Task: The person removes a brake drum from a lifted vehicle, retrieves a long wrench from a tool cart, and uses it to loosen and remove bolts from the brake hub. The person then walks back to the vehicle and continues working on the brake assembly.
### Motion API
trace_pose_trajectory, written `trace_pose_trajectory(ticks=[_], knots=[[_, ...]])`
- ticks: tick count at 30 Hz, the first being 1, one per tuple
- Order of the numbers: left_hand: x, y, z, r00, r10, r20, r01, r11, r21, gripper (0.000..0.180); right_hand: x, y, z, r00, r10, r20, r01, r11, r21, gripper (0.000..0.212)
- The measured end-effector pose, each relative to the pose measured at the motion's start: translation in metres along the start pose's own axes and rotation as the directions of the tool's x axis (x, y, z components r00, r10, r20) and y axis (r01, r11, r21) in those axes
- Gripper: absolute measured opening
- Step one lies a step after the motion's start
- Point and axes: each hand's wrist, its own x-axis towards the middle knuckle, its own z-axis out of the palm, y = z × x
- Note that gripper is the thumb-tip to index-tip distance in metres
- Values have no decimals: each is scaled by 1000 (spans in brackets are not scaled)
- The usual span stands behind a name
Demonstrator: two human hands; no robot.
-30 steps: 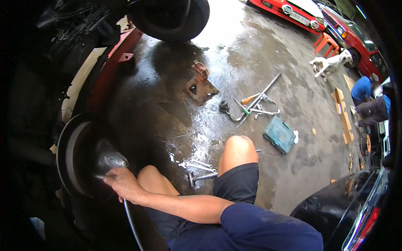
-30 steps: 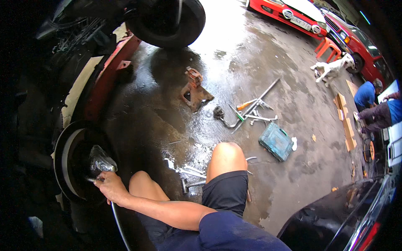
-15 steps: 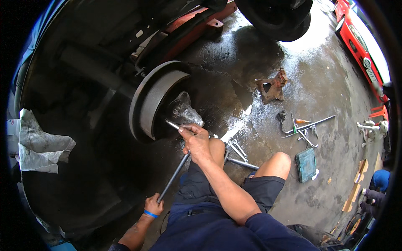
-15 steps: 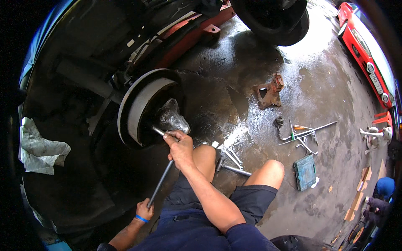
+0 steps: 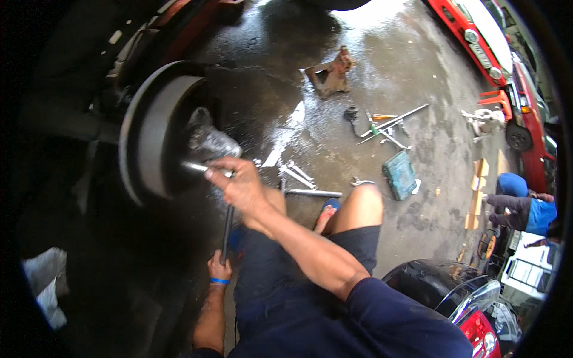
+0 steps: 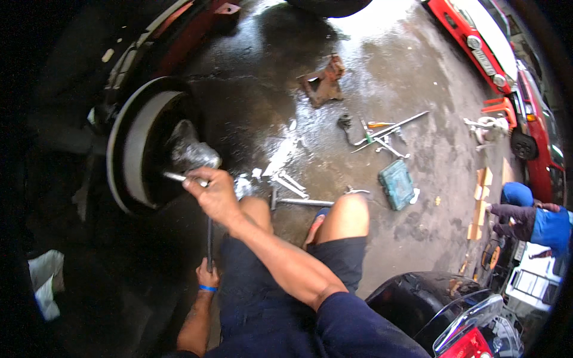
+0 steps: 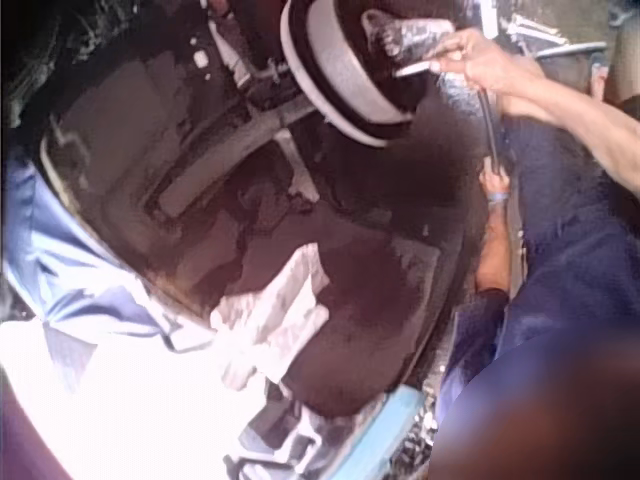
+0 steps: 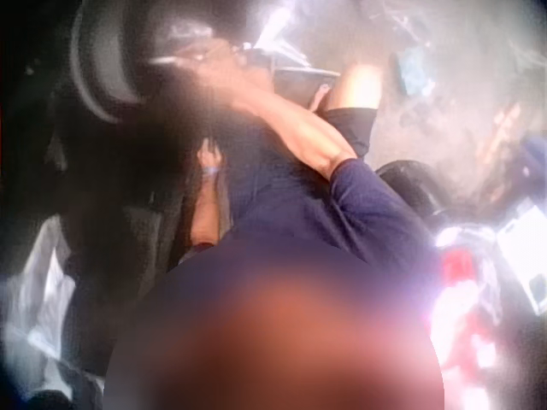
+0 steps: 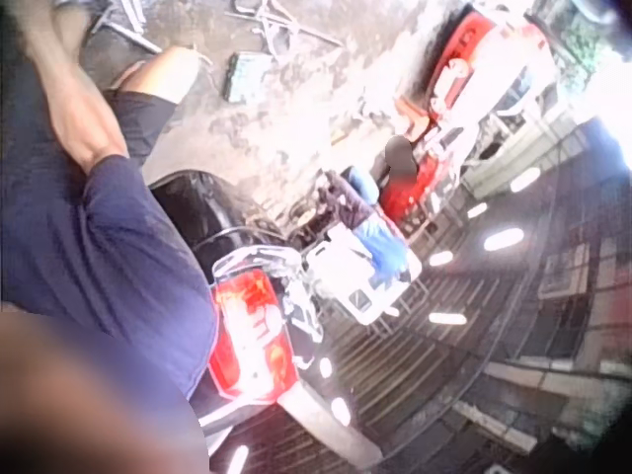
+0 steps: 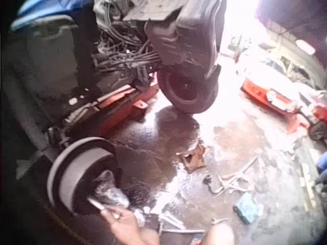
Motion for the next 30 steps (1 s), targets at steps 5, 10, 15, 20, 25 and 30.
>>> trace_pose_trajectory(ticks=[5, 10, 15, 20, 25, 30], knots=[[20, -31, 51, 999, 28, -23, -29, 997, -74, 24, -1, 6, -5, 989, -149, 21, 150, 978, -144, 26], [59, -25, 63, 991, 51, 120, -14, 957, -288, 13, -3, 7, -6, 953, -304, -14, 293, 930, -224, 25], [56, -5, 29, 909, -281, 309, 303, 953, -27, 24, -2, -2, -5, 995, -98, 10, 99, 987, -123, 25], [13, 21, -13, 665, -562, 492, 680, 728, -86, 31, -6, -14, -9, 999, -29, 15, 30, 991, -127, 27], [-31, 77, -91, 648, -604, 464, 604, 778, 170, 43, -14, -19, -22, 938, 347, 23, -347, 934, 79, 25], [-48, 152, -176, 662, -574, 482, 473, 819, 326, 42, -16, -19, -22, 925, 377, 48, -375, 886, 272, 23]])
